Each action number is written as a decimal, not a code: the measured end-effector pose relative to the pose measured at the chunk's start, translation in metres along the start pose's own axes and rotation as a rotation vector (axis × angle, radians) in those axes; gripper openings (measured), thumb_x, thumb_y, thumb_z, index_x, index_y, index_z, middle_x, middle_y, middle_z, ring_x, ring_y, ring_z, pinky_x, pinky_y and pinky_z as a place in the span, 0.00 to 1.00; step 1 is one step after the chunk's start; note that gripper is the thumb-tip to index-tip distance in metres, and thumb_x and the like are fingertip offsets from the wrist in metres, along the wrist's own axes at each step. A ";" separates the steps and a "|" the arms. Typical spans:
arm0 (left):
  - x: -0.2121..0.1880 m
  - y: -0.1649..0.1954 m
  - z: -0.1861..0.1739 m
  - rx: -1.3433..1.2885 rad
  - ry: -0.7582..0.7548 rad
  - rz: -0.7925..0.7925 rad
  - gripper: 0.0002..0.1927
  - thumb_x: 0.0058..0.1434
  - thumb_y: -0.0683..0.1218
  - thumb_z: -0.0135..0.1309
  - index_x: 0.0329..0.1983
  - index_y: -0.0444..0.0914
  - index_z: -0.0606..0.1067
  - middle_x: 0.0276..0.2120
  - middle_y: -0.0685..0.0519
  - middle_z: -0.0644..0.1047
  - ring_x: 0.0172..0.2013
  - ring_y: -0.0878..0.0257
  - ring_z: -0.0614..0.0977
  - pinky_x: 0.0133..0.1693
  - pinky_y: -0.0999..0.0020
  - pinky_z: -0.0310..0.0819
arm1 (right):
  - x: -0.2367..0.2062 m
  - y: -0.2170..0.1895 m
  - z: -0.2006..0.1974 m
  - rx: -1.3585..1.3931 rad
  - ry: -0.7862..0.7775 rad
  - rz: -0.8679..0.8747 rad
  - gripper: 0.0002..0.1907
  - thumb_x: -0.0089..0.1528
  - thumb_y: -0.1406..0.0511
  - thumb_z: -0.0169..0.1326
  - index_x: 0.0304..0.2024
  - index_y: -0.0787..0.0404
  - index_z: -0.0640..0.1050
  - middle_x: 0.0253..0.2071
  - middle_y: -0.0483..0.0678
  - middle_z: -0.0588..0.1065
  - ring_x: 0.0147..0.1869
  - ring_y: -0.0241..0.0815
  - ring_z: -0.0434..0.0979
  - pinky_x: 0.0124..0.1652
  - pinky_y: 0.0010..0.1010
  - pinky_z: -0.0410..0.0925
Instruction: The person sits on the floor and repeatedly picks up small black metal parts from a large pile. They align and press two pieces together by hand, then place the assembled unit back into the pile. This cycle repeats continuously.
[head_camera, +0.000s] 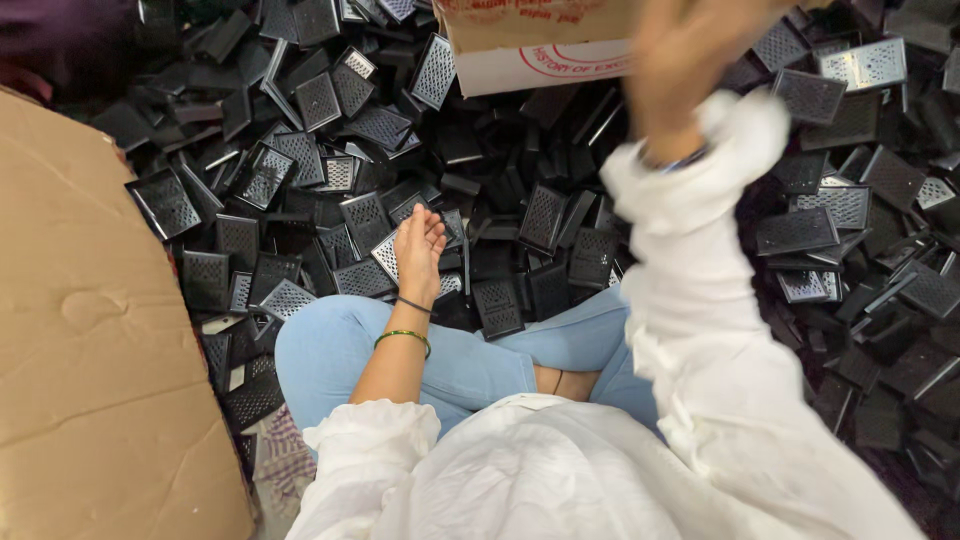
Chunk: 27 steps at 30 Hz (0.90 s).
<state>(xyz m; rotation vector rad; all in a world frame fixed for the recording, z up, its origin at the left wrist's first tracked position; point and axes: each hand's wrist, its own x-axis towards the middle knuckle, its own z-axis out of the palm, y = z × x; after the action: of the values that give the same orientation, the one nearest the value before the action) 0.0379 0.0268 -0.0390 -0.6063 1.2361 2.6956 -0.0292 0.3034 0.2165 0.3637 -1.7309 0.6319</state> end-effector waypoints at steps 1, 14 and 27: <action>0.000 -0.001 0.000 -0.002 -0.015 0.005 0.15 0.67 0.57 0.56 0.43 0.41 0.73 0.38 0.55 0.78 0.38 0.67 0.79 0.40 0.72 0.74 | -0.026 -0.005 0.010 0.021 -0.130 0.046 0.11 0.65 0.68 0.61 0.46 0.66 0.75 0.43 0.58 0.75 0.46 0.56 0.75 0.45 0.42 0.69; -0.018 -0.004 0.014 1.090 -0.157 0.955 0.50 0.49 0.44 0.72 0.70 0.28 0.56 0.58 0.36 0.70 0.56 0.46 0.73 0.57 0.59 0.67 | -0.179 -0.044 0.050 -0.061 -0.553 0.430 0.18 0.58 0.66 0.61 0.50 0.59 0.75 0.40 0.54 0.81 0.45 0.56 0.82 0.48 0.47 0.70; -0.014 0.005 0.017 -0.168 -0.191 -0.062 0.29 0.57 0.40 0.55 0.63 0.46 0.65 0.46 0.51 0.77 0.44 0.57 0.81 0.45 0.58 0.79 | -0.189 0.051 0.017 -0.337 -0.600 0.616 0.28 0.61 0.63 0.62 0.55 0.71 0.67 0.33 0.66 0.77 0.37 0.68 0.78 0.36 0.51 0.72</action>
<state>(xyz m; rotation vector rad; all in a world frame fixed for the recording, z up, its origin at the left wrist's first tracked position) 0.0443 0.0369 -0.0197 -0.3855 0.9362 2.7472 -0.0224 0.3177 0.0210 -0.2671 -2.5147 0.6850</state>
